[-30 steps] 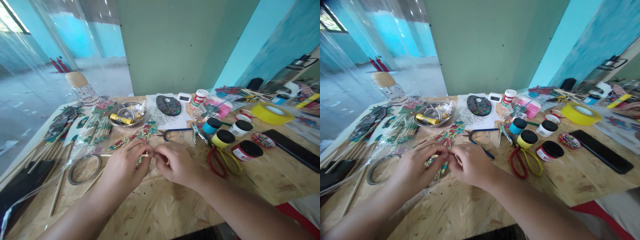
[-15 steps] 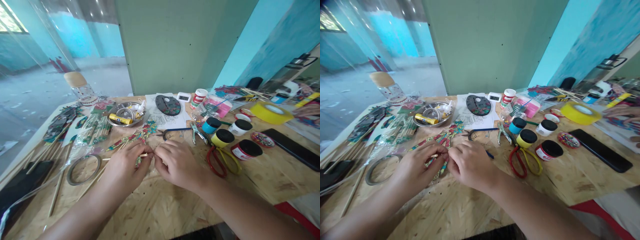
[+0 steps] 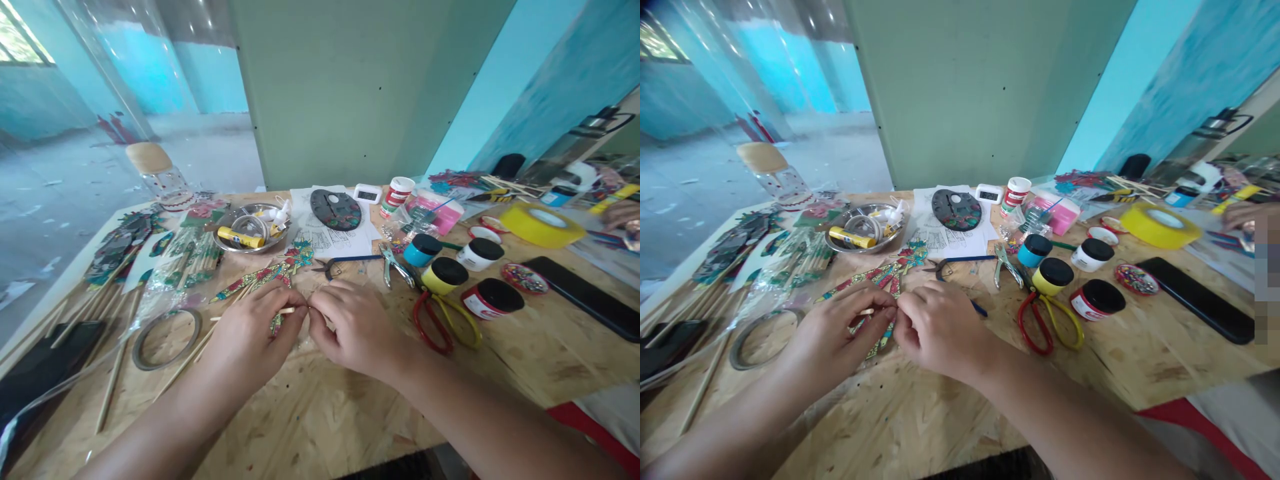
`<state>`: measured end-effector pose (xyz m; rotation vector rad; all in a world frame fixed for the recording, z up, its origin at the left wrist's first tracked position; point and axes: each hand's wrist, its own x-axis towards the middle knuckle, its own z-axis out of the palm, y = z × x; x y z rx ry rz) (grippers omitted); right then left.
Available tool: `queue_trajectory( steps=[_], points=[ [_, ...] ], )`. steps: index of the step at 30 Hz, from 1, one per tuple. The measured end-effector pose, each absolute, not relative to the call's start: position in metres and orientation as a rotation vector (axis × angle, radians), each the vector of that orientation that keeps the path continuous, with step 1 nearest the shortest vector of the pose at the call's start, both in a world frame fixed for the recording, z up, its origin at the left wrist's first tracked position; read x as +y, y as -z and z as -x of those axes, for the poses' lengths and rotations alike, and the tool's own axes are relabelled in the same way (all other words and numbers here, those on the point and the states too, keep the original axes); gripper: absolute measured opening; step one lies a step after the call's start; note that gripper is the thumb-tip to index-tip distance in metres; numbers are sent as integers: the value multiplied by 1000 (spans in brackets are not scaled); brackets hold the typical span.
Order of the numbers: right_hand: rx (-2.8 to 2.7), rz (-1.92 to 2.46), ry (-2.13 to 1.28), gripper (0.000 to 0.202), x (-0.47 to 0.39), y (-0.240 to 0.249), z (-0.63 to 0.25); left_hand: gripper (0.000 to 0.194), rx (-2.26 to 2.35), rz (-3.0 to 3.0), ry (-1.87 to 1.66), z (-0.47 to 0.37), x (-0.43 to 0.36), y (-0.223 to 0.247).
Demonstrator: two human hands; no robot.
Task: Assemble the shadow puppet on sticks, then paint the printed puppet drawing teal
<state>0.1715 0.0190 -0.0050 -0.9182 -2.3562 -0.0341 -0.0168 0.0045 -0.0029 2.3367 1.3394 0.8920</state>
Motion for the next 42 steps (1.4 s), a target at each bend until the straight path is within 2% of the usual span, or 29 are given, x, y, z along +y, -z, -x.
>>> queue_trajectory(
  steps=[7,14,26,42],
  points=[
    [-2327,894,18,19,19,5,-172,14,1332,-2317,-888,16,4,2],
    [-2215,716,-219,20,23,-7,-179,14,1076,-2436,-834,18,-1,-10],
    [-2266,622,-107,22,18,-16,-183,17,934,-2407,-863,13,2,-3],
    [-2291,581,-37,21,19,-15,-184,18,989,-2360,-879,13,0,-1]
  ],
)
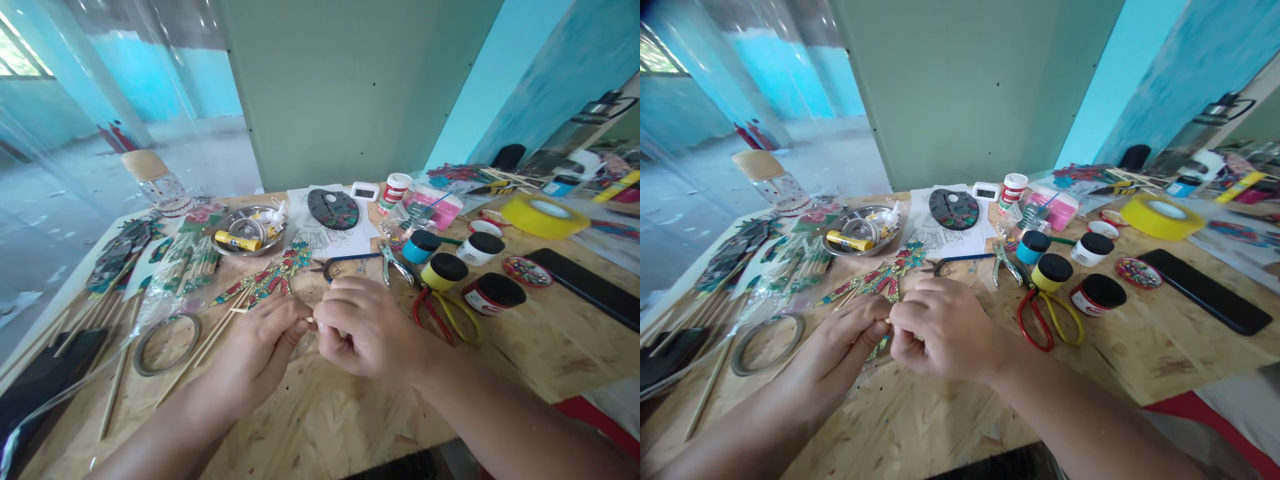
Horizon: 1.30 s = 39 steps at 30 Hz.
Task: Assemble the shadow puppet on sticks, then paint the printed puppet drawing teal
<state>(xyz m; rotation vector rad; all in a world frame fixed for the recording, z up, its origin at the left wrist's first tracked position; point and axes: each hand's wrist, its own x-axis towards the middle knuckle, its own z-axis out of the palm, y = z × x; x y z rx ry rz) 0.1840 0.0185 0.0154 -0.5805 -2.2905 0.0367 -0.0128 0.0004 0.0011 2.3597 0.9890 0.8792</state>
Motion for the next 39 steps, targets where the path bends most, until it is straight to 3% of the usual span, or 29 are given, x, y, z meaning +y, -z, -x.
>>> queue_trajectory(
  steps=[10,14,17,22,25,32,39],
  points=[
    [-2396,615,217,21,20,-10,-187,15,1093,-2637,-836,15,0,-4],
    [-2356,756,66,19,17,-5,-180,15,1167,-2761,-847,16,2,1],
    [-2192,961,-297,20,16,2,-171,15,1249,-2892,-847,16,3,4],
    [-1513,1143,-1570,23,23,15,-158,14,1308,-3243,-723,17,2,3],
    [-1162,1144,-1958,21,28,20,-154,17,1279,-3324,-742,17,4,3],
    [-1341,959,-1778,19,31,22,-160,23,1326,-3022,-837,21,12,15],
    [-1525,872,-1734,34,34,17,-168,22,1290,-2680,-859,20,16,10]
  ],
)
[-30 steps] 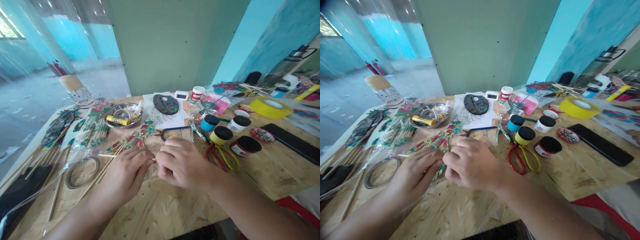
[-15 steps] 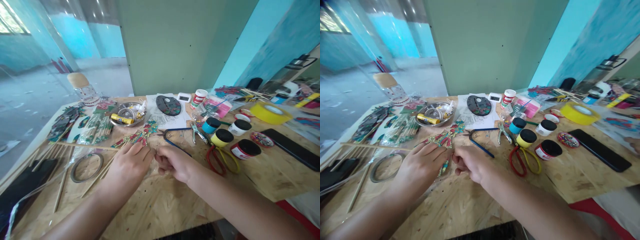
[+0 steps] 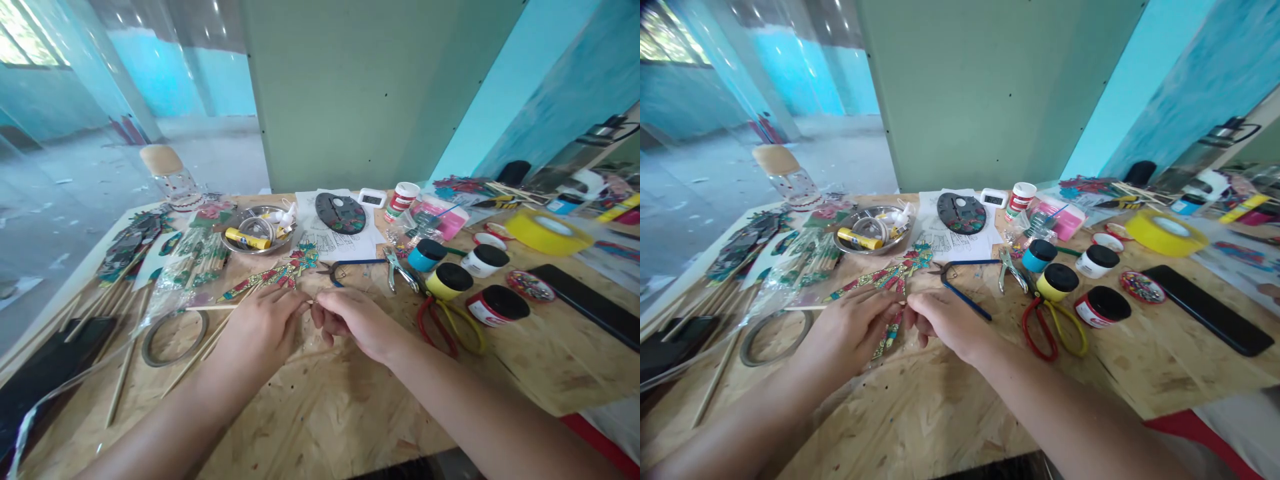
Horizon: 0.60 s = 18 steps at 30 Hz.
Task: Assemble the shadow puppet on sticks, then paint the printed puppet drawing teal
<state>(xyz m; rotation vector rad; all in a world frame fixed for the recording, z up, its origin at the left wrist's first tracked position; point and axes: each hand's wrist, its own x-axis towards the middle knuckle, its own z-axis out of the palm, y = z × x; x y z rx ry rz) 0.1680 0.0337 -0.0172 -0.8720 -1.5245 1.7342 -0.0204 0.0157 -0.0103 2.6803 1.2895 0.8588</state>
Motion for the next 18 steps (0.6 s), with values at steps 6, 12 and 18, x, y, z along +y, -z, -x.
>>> queue_trajectory(
  steps=[6,12,18],
  points=[
    [-2151,861,-649,12,32,2,-177,29,1339,-2358,-734,23,15,0],
    [-2308,693,-165,15,32,3,-177,34,1307,-2180,-565,24,14,-7],
    [-2384,670,-131,17,33,3,-178,37,1302,-2087,-467,25,12,-12]
  ],
)
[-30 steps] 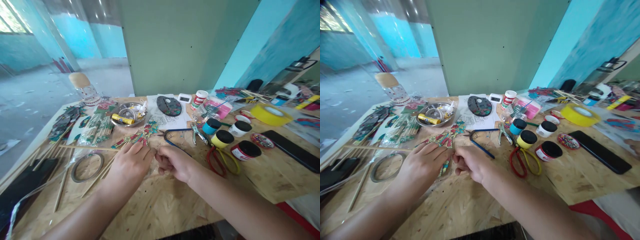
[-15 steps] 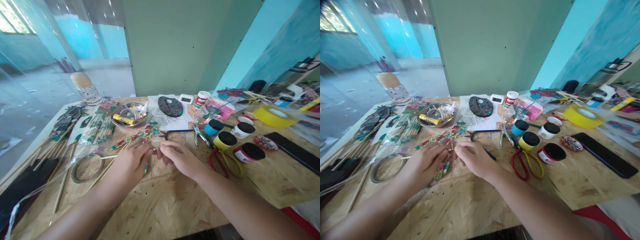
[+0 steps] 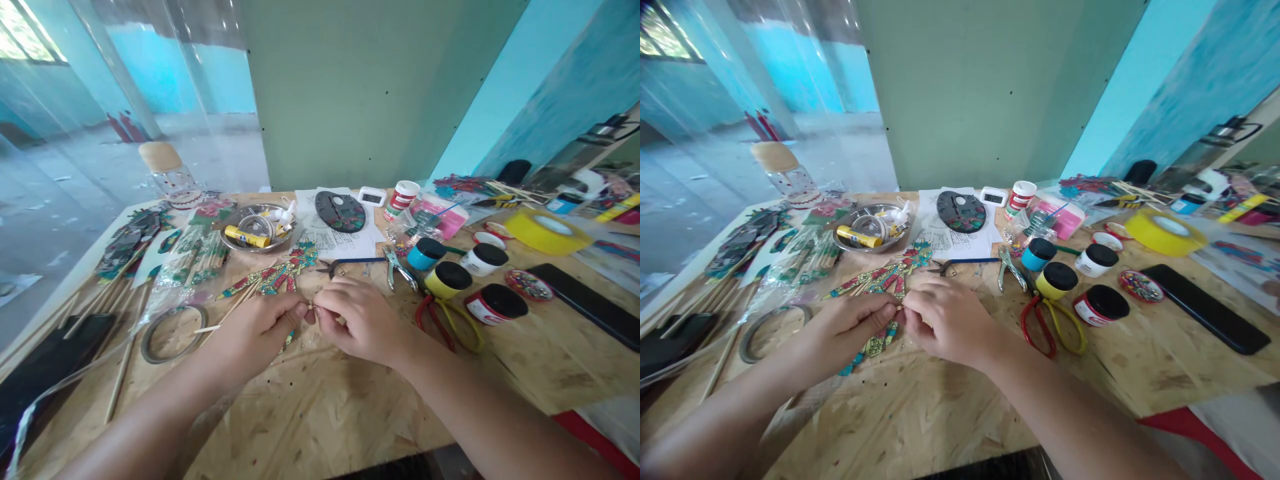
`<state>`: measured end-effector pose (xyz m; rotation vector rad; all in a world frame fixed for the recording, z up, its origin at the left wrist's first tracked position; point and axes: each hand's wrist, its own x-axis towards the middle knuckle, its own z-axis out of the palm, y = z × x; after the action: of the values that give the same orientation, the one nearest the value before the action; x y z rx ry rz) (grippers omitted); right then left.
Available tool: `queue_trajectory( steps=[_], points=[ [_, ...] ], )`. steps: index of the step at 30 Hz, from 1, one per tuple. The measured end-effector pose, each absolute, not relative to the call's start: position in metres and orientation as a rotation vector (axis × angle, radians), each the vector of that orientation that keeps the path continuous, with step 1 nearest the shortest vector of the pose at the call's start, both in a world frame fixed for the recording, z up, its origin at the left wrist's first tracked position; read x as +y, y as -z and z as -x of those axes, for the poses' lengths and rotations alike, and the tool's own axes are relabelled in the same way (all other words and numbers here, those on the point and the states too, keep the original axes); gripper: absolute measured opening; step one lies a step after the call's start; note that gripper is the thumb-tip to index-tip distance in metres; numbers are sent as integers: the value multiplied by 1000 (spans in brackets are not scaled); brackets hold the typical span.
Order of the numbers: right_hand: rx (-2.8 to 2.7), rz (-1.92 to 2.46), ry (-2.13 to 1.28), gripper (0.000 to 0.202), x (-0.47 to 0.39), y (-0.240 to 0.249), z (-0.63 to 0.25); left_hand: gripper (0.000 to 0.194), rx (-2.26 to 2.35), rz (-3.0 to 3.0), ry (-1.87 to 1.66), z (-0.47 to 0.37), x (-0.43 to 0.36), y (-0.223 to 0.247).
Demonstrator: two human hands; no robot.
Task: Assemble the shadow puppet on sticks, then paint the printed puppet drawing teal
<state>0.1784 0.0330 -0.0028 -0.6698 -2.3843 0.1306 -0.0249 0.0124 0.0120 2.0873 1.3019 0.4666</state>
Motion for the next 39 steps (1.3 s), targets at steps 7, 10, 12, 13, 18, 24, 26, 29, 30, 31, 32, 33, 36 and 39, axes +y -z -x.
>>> queue_trajectory(
  steps=[7,10,12,13,18,24,26,29,30,31,32,33,36,39],
  points=[
    [-2459,658,-128,19,32,5,-180,38,1263,-2031,-430,25,13,-14],
    [-2427,664,-146,20,30,6,-178,36,1261,-2063,-439,24,12,-15],
    [-2379,669,-186,21,29,7,-177,33,1260,-2072,-459,23,11,-15],
    [-2351,676,-213,21,28,8,-176,31,1256,-2076,-470,22,11,-15],
    [-2210,731,-441,22,25,12,-171,27,1234,-2168,-520,22,9,-9],
    [-1867,1053,-978,26,16,13,-161,20,1367,-2774,-695,20,6,5],
    [-1581,1087,-1371,24,14,15,-155,20,1385,-3001,-701,18,6,7],
    [-1193,1058,-1767,22,16,20,-148,16,1352,-3170,-745,17,7,7],
    [-1147,1050,-1813,21,17,22,-146,15,1349,-3181,-756,17,8,7],
    [-1146,1042,-1831,21,19,23,-146,15,1352,-3170,-743,18,9,7],
    [-1171,1023,-1830,20,21,23,-147,15,1354,-3138,-720,19,10,7],
    [-1201,997,-1822,19,23,23,-149,17,1362,-3083,-698,21,12,6],
    [-1440,937,-1688,21,28,18,-158,20,1410,-2828,-638,25,15,3],
    [-1857,962,-1239,19,29,12,-169,25,1440,-2578,-582,28,15,-1]
  ],
)
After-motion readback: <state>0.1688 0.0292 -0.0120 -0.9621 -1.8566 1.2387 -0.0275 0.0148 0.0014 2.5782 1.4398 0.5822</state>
